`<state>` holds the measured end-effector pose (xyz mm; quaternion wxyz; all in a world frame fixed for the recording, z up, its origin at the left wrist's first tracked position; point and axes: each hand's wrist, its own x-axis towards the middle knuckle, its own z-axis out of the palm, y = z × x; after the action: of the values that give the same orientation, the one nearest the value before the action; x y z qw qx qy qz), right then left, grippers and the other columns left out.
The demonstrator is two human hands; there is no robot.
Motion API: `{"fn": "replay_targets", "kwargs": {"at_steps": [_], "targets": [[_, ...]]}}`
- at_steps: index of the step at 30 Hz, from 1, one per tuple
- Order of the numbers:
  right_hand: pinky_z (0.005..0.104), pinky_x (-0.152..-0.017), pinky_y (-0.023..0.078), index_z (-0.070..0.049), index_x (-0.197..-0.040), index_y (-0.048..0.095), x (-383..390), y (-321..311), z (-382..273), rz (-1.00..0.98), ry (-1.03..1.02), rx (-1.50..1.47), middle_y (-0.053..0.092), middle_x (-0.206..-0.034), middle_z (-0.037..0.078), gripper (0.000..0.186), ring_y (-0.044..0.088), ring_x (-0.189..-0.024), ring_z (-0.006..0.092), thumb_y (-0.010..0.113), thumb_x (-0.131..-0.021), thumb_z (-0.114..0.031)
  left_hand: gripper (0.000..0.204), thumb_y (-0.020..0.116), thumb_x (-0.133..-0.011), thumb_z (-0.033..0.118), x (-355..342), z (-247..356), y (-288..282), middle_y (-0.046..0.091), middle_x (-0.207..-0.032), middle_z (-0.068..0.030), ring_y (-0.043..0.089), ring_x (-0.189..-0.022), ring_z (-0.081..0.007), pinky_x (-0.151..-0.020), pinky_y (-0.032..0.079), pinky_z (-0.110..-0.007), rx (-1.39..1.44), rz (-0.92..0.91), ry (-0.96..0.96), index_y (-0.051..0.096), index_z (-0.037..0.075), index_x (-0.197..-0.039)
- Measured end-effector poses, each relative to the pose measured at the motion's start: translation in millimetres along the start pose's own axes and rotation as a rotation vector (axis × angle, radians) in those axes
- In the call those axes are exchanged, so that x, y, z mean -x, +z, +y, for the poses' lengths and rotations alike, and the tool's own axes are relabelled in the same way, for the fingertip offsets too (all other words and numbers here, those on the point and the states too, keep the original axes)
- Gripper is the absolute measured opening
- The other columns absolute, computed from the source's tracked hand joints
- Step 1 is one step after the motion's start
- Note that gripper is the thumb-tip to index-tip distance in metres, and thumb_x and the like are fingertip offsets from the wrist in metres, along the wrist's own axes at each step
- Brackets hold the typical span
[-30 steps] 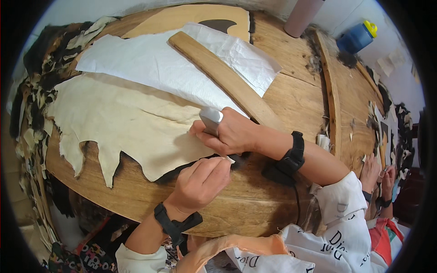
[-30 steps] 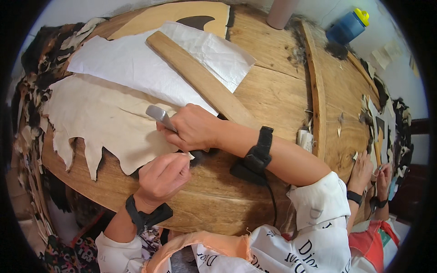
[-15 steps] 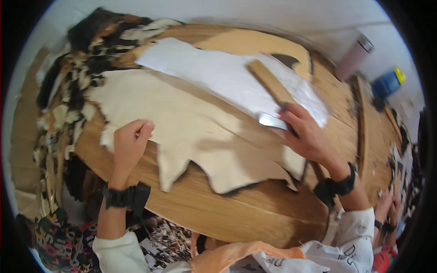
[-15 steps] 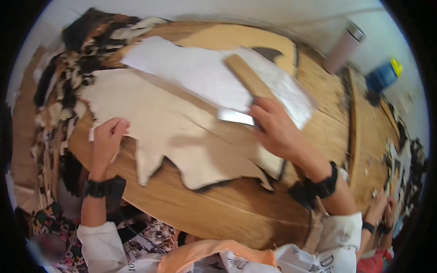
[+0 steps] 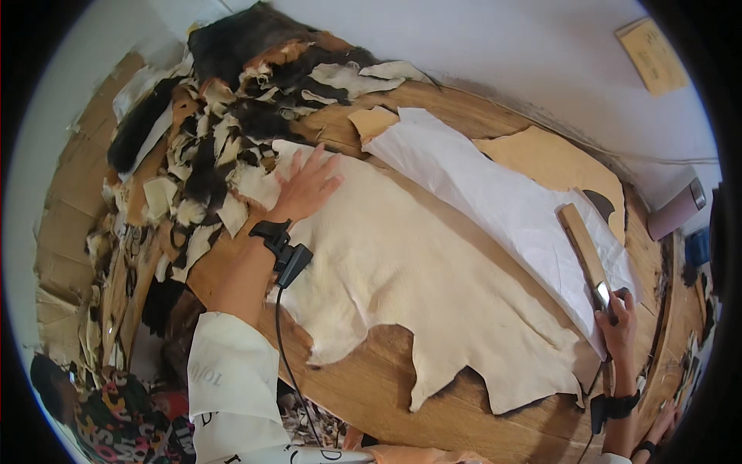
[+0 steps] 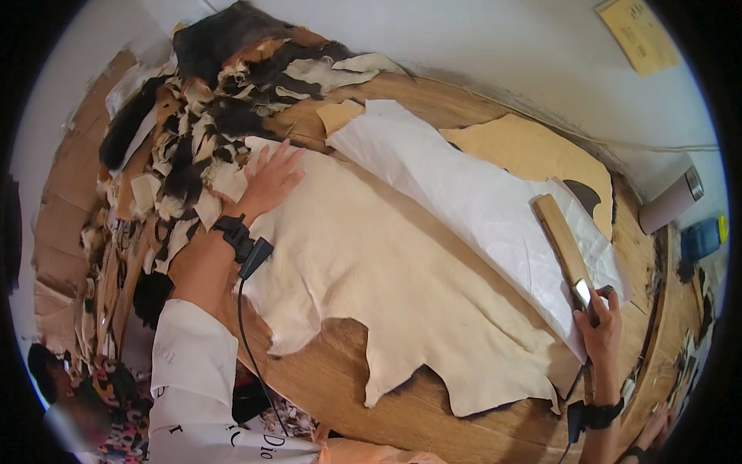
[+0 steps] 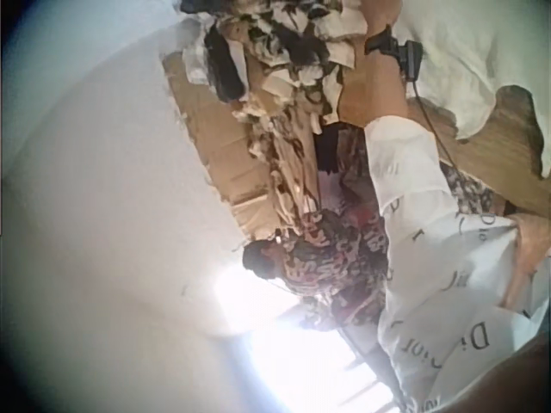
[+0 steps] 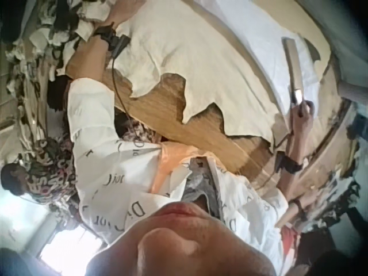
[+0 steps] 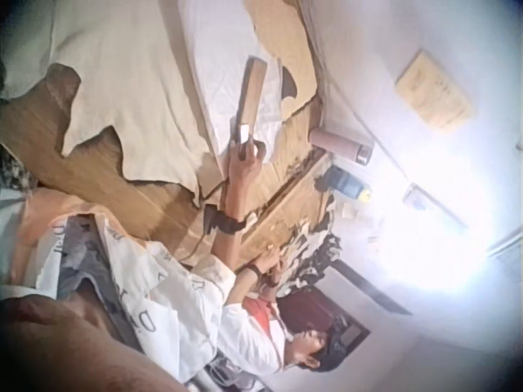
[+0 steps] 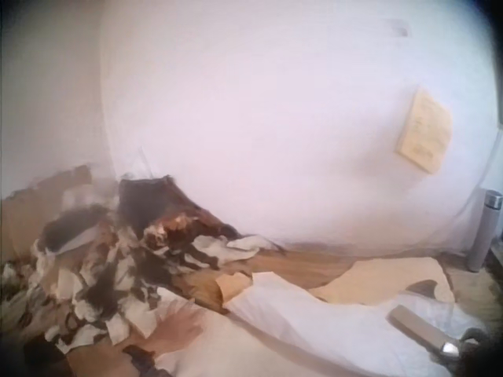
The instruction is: Trimming hide edges and hand-sewing leather or fur pieces in a workshop.
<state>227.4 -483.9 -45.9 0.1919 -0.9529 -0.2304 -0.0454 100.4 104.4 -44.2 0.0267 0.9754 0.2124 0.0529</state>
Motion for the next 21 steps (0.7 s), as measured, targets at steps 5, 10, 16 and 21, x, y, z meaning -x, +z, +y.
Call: {"fn": "replay_targets", "kwargs": {"at_steps": [5, 10, 16, 21], "targets": [[0.0303, -0.074, 0.043, 0.0, -0.114, 0.058, -2, 3, 6, -0.065, 0.124, -0.08, 0.05, -0.098, 0.011, 0.05, 0.053, -0.084, 0.0248, 0.067, -0.065, -0.007, 0.042, 0.042, -0.089, 0.044, -36, -15, 12, 0.04, -0.136, -0.0029, 0.022, -0.132, -0.0283, -0.096, 0.012, -0.068, 0.197, -0.023, 0.128, 0.049, 0.024, -0.125], [0.029, -0.073, 0.043, -0.005, -0.117, 0.057, 2, 5, 6, -0.053, 0.12, -0.044, 0.05, -0.099, 0.011, 0.055, 0.052, -0.083, 0.0229, 0.068, -0.064, -0.005, 0.034, 0.046, -0.084, 0.04, -67, -2, 8, 0.054, -0.119, -0.0028, 0.035, -0.12, -0.0279, -0.093, 0.02, -0.064, 0.195, -0.189, -0.029, 0.063, 0.019, -0.106], [0.0287, -0.073, 0.043, -0.01, -0.119, 0.057, 5, 5, 1, -0.051, 0.148, -0.06, 0.049, -0.1, 0.01, 0.057, 0.052, -0.083, 0.0232, 0.068, -0.063, -0.004, 0.027, 0.053, -0.072, 0.033, -86, 7, -5, 0.06, -0.102, -0.0047, 0.04, -0.108, -0.0285, -0.087, 0.026, -0.057, 0.07, -0.547, -0.118, 0.068, 0.015, -0.086], [0.031, -0.082, 0.042, -0.005, -0.118, 0.056, 3, 3, -4, -0.074, 0.143, -0.036, 0.05, -0.105, 0.012, 0.054, 0.052, -0.095, 0.0276, 0.066, -0.066, -0.003, 0.028, 0.051, -0.08, 0.032, -72, 10, 11, 0.047, -0.124, -0.0063, 0.034, -0.114, -0.0306, -0.086, 0.026, -0.062, -0.169, -0.144, -0.014, 0.065, 0.01, -0.092]]}}
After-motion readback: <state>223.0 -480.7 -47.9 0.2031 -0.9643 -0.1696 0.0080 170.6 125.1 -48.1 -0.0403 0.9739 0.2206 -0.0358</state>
